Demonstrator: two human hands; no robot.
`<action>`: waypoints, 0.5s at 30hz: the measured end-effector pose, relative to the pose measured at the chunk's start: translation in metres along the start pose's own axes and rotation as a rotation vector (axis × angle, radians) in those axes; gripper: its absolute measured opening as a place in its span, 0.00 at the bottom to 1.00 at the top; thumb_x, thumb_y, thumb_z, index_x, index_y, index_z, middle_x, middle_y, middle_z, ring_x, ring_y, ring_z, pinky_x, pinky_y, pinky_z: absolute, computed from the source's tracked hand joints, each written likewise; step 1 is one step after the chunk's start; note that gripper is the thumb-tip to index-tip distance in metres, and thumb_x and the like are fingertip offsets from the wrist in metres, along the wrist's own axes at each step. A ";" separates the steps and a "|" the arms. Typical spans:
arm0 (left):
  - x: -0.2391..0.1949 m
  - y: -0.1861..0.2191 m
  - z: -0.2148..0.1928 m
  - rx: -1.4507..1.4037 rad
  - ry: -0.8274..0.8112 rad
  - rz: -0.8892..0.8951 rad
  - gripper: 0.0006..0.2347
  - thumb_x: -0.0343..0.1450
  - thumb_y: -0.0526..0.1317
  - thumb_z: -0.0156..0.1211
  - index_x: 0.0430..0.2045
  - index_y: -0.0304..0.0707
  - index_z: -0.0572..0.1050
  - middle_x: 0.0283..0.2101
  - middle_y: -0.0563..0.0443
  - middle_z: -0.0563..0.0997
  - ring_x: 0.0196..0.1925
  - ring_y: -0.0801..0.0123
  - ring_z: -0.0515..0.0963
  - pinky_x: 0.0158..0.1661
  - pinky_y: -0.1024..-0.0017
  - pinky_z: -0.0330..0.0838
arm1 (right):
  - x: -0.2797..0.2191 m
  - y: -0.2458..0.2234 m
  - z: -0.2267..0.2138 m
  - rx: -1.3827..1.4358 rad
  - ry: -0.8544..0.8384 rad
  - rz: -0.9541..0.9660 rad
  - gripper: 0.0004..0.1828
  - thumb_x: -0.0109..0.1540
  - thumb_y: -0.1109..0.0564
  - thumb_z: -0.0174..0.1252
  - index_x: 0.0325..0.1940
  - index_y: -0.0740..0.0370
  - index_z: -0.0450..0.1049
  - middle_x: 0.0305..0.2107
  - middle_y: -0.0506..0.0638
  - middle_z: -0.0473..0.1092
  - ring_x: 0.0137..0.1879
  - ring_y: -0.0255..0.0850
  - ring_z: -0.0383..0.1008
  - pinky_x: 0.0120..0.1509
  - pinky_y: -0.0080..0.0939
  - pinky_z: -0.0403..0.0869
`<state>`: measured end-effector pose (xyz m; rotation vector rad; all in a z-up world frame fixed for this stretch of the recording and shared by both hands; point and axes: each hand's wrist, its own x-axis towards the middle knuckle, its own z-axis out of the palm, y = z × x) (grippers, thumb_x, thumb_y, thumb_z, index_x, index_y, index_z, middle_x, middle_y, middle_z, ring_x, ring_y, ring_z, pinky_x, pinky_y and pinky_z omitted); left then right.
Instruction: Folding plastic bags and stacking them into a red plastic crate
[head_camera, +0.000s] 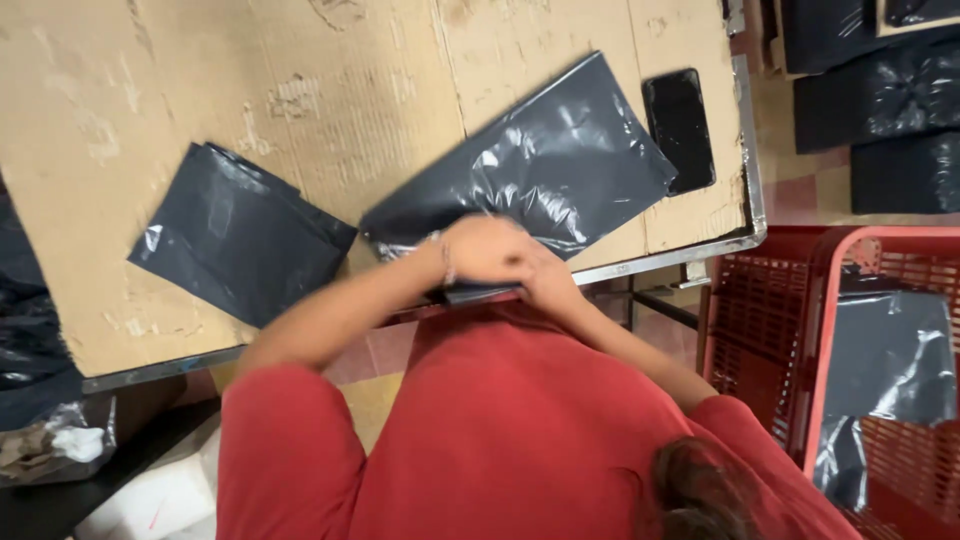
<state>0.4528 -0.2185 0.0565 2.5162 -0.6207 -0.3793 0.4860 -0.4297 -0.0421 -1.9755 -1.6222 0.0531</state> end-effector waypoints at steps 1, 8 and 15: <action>0.014 -0.008 -0.017 -0.214 0.000 -0.090 0.12 0.71 0.59 0.54 0.30 0.64 0.82 0.37 0.59 0.84 0.44 0.60 0.86 0.44 0.60 0.79 | -0.006 -0.006 -0.016 0.124 -0.006 0.061 0.27 0.68 0.45 0.51 0.62 0.66 0.73 0.59 0.61 0.72 0.67 0.59 0.70 0.75 0.57 0.65; 0.059 -0.111 -0.029 -1.296 -0.171 -0.645 0.41 0.72 0.72 0.21 0.33 0.33 0.80 0.44 0.34 0.85 0.49 0.50 0.86 0.51 0.60 0.79 | -0.103 0.059 -0.012 1.127 0.256 1.243 0.16 0.69 0.50 0.58 0.52 0.67 0.78 0.43 0.61 0.77 0.49 0.50 0.79 0.56 0.56 0.77; 0.054 -0.127 0.021 -0.516 0.394 -0.557 0.20 0.75 0.63 0.54 0.26 0.48 0.76 0.27 0.53 0.82 0.36 0.61 0.84 0.40 0.65 0.75 | -0.055 0.050 -0.052 1.802 0.675 1.429 0.20 0.72 0.50 0.52 0.58 0.70 0.72 0.53 0.67 0.74 0.58 0.57 0.78 0.66 0.62 0.75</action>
